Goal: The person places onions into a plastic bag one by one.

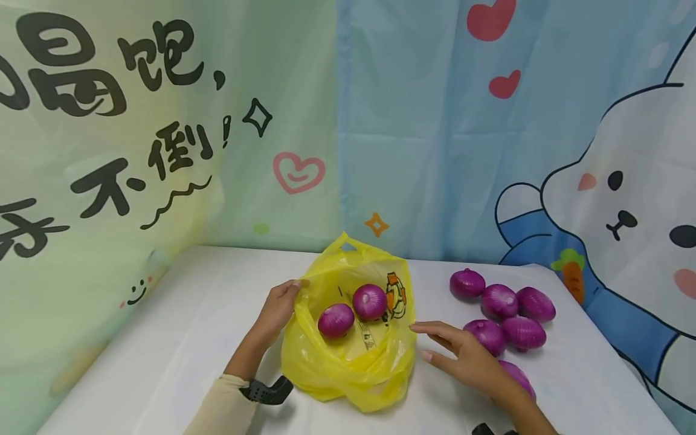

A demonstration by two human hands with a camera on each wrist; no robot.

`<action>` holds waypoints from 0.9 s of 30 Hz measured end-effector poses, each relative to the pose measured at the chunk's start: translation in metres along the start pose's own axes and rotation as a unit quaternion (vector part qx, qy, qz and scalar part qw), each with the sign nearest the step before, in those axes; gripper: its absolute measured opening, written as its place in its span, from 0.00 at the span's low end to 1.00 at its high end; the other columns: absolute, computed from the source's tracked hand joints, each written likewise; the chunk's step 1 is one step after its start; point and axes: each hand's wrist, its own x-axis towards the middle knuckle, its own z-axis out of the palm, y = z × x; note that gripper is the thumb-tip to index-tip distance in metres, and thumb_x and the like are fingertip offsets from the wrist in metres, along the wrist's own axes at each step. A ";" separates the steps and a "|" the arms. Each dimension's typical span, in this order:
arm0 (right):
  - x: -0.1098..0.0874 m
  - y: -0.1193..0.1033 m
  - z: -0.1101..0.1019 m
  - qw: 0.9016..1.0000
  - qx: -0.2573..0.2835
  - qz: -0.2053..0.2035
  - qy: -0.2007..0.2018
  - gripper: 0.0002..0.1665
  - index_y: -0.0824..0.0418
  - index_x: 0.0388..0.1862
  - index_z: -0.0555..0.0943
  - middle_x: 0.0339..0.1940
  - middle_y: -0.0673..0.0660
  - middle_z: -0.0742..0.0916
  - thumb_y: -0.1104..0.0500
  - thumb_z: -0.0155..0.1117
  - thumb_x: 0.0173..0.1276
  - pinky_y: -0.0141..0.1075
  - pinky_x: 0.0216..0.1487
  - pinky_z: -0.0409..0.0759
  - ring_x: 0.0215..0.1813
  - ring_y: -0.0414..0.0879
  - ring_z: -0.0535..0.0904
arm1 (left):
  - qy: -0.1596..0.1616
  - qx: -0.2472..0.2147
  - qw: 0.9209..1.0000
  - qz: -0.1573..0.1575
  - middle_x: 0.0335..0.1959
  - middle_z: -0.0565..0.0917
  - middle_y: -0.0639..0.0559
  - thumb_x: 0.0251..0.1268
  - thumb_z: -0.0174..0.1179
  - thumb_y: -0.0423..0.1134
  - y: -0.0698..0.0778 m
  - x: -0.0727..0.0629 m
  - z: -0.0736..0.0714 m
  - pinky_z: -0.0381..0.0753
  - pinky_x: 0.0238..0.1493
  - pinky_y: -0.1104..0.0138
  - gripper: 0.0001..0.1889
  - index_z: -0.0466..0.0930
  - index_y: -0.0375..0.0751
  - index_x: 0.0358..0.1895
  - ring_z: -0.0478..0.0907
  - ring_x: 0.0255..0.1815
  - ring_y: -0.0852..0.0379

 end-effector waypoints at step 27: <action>-0.100 0.040 -0.071 0.960 -0.102 0.252 0.064 0.47 0.62 0.75 0.59 0.73 0.71 0.58 0.40 0.63 0.67 0.69 0.54 0.62 0.69 0.75 0.53 | -0.012 -0.024 1.000 0.012 0.49 0.80 0.43 0.79 0.41 0.44 0.001 0.002 0.000 0.77 0.52 0.59 0.21 0.75 0.32 0.60 0.77 0.46 0.52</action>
